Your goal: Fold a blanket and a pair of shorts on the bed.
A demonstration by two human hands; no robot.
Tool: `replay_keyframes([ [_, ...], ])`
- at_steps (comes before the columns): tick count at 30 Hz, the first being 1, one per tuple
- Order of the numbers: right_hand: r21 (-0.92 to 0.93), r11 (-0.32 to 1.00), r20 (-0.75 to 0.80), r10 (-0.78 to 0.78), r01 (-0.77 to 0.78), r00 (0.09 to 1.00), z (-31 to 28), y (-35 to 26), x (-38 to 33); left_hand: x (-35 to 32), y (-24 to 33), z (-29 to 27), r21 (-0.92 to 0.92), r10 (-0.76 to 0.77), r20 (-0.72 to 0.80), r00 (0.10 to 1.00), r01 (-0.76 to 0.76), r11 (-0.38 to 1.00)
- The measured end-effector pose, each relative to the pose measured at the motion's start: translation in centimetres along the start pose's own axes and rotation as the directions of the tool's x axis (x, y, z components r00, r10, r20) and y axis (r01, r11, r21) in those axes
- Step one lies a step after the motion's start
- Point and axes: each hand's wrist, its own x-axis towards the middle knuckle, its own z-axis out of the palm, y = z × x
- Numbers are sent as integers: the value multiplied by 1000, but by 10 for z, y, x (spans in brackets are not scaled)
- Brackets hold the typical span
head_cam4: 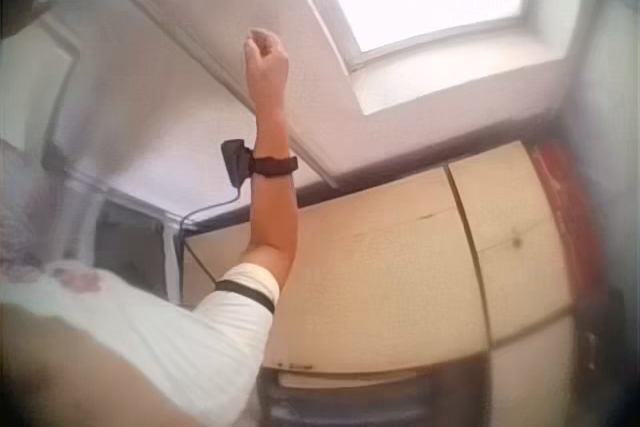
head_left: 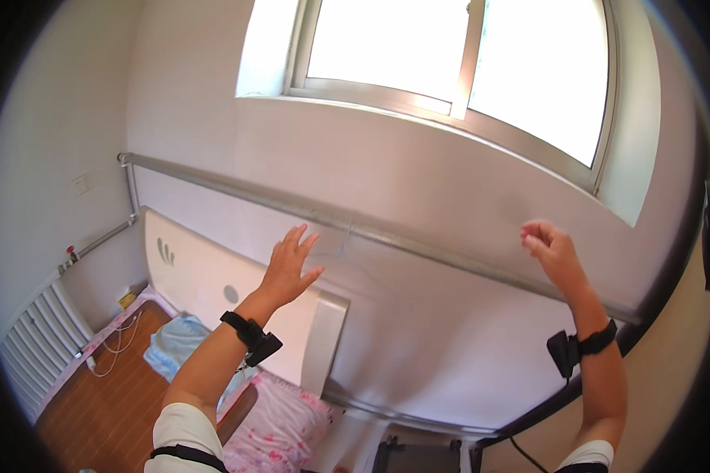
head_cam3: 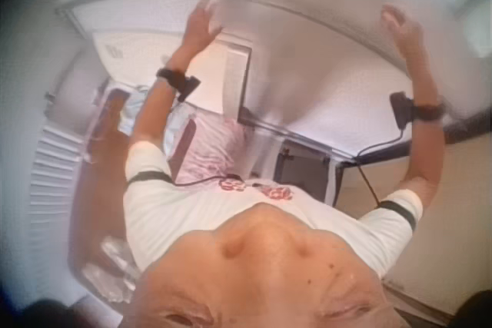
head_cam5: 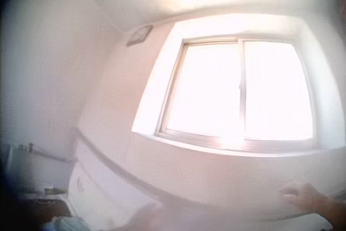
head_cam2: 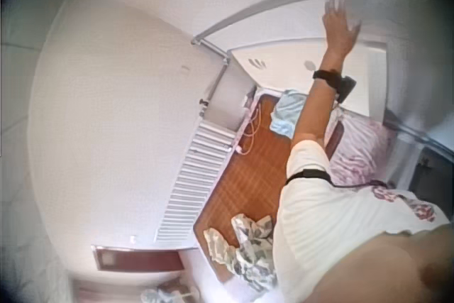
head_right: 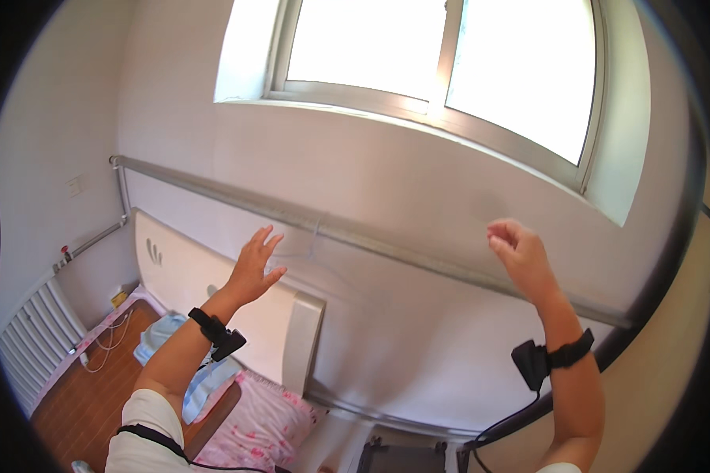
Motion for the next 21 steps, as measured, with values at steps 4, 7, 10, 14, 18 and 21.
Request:
replay_keyframes([
  [4,31,998,-59,-45,47,997,-9,-2,81,56,-2,26,109,7,-58,998,0,994],
  [7,19,999,-122,-33,36,992,-9,-6,124,85,-1,43,97,61,-115,991,-50,994],
  [10,-47,997,-74,52,-56,996,-3,-9,168,100,-11,54,75,182,-147,972,-173,982],
  [14,-28,995,-58,94,-96,994,-2,-16,229,106,-17,65,73,294,-162,942,-286,955],
  [18,54,991,-52,127,-124,991,0,-9,294,109,-23,74,23,314,-118,942,-314,949],
  [21,125,979,-11,166,-163,986,6,-7,338,114,-30,75,50,321,-123,939,-317,947],
])
